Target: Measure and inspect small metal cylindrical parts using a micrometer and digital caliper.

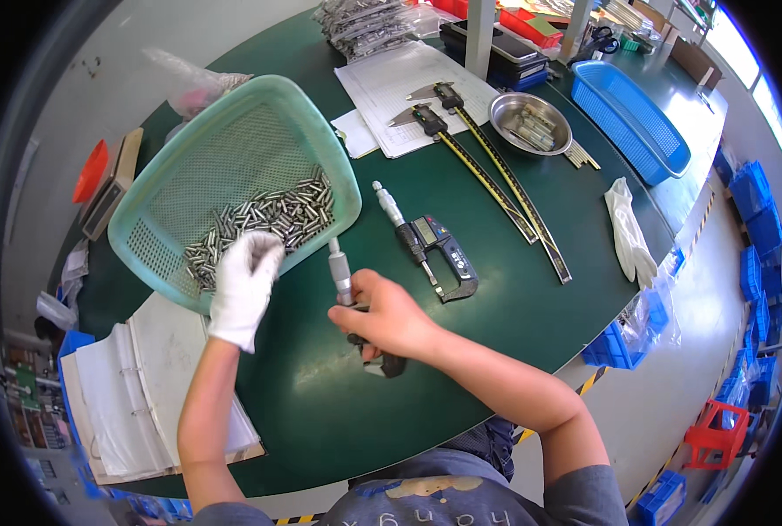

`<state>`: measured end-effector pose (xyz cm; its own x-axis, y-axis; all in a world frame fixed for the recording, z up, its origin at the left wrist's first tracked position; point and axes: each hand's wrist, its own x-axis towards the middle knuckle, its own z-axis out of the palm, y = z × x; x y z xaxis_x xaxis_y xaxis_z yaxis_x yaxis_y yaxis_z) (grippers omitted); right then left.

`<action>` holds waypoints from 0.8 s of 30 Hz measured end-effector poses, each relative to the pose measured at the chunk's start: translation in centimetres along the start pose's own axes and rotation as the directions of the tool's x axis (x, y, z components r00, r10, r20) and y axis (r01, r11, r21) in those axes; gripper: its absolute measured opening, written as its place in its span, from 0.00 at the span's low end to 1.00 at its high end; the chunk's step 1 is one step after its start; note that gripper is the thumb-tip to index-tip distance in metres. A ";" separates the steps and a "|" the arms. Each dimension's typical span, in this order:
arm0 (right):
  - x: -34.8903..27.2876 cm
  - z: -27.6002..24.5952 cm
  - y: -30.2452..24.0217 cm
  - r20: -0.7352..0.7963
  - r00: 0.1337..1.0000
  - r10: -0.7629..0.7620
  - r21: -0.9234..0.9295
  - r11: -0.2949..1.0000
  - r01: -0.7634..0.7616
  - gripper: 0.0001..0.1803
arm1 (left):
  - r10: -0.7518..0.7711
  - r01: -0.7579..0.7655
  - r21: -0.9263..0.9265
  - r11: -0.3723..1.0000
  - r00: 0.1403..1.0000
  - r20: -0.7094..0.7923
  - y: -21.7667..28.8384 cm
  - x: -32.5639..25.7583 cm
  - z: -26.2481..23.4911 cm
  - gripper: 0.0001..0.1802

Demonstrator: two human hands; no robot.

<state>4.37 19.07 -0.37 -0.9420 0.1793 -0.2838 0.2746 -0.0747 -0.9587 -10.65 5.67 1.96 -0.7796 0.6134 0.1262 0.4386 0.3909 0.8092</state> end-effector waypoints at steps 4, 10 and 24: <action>0.0 -0.9 -0.6 -0.223 0.963 -0.150 -0.473 0.881 0.028 0.21 | -0.230 0.343 -0.629 0.698 0.939 0.256 1.1 -4.4 0.0 0.12; -0.2 -0.1 -1.2 -0.339 0.910 -0.239 -0.713 0.696 -0.083 0.21 | -0.173 0.480 -0.790 0.382 0.877 0.449 0.9 -6.2 0.3 0.06; -0.4 0.5 0.4 -0.285 0.773 -0.567 -0.860 0.507 0.055 0.16 | -0.095 0.566 -0.710 0.419 0.805 0.586 -0.3 -7.0 1.4 0.09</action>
<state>4.73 18.44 -0.60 -0.8289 0.4601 0.3181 0.2533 0.8158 -0.5200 -4.72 2.24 0.05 -0.4069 0.8588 -0.3113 -0.5746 0.0243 0.8180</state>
